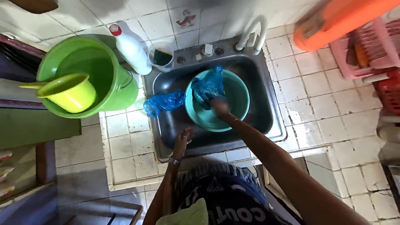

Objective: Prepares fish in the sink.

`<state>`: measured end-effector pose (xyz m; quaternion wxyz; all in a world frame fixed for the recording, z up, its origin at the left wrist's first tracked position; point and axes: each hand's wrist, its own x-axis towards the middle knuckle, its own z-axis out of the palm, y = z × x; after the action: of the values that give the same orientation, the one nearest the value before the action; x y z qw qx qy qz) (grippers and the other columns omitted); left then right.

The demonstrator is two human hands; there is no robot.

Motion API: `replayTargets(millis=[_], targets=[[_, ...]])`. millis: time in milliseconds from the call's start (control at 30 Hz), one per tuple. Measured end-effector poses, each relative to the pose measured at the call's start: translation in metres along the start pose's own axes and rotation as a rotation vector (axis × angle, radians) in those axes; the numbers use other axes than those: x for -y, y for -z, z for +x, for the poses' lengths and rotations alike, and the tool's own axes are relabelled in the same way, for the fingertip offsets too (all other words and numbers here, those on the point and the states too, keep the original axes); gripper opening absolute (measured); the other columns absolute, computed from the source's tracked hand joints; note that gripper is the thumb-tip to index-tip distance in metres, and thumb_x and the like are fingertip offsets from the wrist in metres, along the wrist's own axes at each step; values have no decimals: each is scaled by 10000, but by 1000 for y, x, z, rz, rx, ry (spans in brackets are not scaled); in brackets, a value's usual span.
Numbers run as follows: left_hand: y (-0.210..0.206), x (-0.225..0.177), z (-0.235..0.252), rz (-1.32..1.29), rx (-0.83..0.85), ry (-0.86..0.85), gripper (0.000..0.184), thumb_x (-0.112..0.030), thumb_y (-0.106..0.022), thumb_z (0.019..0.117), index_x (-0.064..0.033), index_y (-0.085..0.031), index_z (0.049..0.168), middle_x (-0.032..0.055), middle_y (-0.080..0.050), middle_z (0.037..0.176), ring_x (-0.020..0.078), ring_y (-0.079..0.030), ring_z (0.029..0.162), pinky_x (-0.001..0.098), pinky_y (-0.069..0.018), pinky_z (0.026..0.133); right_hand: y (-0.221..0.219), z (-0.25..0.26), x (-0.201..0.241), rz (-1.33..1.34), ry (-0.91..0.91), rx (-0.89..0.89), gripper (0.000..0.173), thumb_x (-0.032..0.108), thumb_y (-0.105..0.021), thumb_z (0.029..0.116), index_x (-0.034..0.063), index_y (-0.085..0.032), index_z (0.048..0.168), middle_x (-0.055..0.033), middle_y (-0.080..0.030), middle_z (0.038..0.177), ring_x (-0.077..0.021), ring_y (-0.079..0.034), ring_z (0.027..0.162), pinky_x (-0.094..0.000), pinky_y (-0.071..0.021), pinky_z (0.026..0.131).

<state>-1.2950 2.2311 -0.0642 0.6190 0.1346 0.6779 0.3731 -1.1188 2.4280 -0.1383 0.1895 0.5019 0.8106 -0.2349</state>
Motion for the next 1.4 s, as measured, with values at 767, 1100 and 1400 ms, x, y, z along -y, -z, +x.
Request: replayTargets(millis=[767,1100,1400], targets=[[-10,-30,9,36,-10,-163,359,-171,-461,1095,5,-556,1392,173,-612,1360,218,-642,1178,384,-552,944,121,-101,12,654,131,-323,212,159,-543,1068,-26,-635,1112,-206,-665,860,-297,-654,638,-476,-577,615],[-11,-31,9,18,-2,-201,346,-166,-469,1090,3,-570,1374,175,-625,1331,228,-650,1150,385,-558,916,146,-125,23,717,119,-431,217,183,-531,1076,-20,-608,1079,-169,-627,783,-247,-606,556,-407,-546,531],[-5,-16,2,24,15,-174,370,-148,-439,1093,6,-537,1415,200,-566,1425,276,-617,1240,425,-546,978,184,-144,15,670,209,-533,184,221,-561,1062,44,-606,1042,-106,-623,722,-182,-585,488,-336,-534,460]])
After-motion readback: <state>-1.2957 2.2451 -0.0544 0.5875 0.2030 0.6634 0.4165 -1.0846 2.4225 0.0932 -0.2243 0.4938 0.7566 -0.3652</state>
